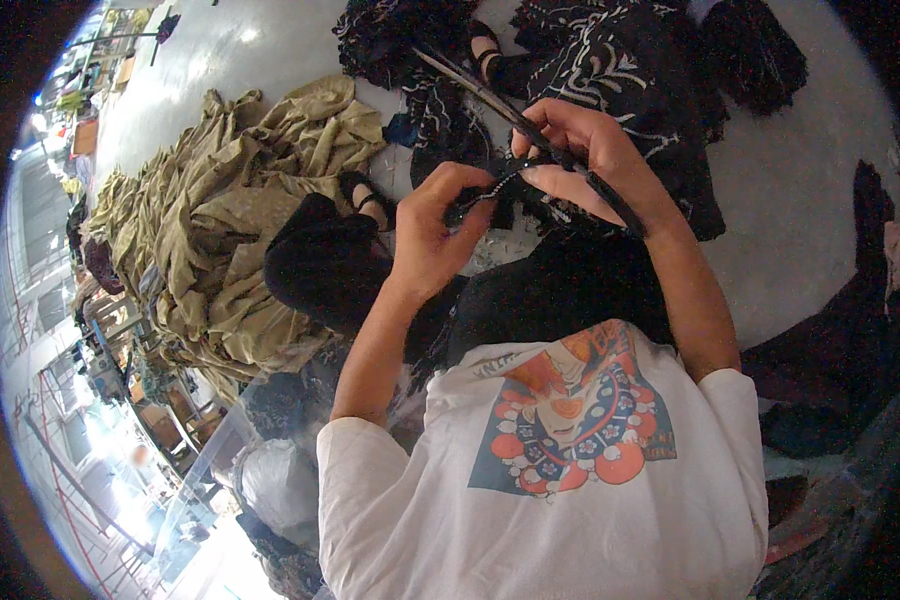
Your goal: The person sits on the floor and uses scissors to trim loose threads and edges from a black patterned fabric. They repeatedly adjust the fabric and cut small sections, discarding the trimmed pieces onto the floor.
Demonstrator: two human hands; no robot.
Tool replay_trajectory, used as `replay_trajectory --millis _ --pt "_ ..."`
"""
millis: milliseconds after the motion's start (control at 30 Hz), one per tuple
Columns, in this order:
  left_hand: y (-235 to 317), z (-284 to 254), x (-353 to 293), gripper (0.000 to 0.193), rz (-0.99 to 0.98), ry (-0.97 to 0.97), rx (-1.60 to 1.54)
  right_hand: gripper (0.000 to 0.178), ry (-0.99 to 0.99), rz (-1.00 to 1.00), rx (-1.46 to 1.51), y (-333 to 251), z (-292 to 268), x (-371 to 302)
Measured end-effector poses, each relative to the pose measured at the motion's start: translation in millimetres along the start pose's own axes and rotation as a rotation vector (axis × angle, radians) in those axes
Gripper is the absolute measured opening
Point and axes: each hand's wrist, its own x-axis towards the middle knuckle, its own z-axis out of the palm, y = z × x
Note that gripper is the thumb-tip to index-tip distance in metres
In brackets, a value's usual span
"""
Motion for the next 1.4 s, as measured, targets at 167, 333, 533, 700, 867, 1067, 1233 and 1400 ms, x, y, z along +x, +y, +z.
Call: replay_trajectory --millis 167,333,533,700,867,1067,1233,1400 --pt "-22 15 7 0.023 0.049 0.075 -0.221 0.023 0.038 -0.088 -0.128 0 1 2" --pt "-13 17 3 0.028 -0.174 0.163 -0.585 0.032 0.199 -0.121 -0.347 5 -1 4" --pt "-10 8 7 0.020 0.104 0.185 -0.064 0.041 0.191 -0.122 -0.361 5 -1 7" --pt "2 3 2 0.010 -0.295 0.047 -0.650 0.047 0.134 -0.155 -0.200 10 -1 8" --pt "4 0 6 0.013 -0.285 -0.081 -0.698 0.044 0.055 -0.161 -0.090 8 -2 9" --pt "3 10 8 0.015 -0.242 0.050 -0.296 0.043 0.094 -0.186 -0.496 6 4 5" --pt "8 24 14 0.017 -0.056 0.294 -0.011 0.042 0.157 -0.225 -0.560 3 14 5" --pt "18 26 20 0.016 -0.195 0.324 -0.441 0.043 0.307 -0.262 -0.494 12 16 8"
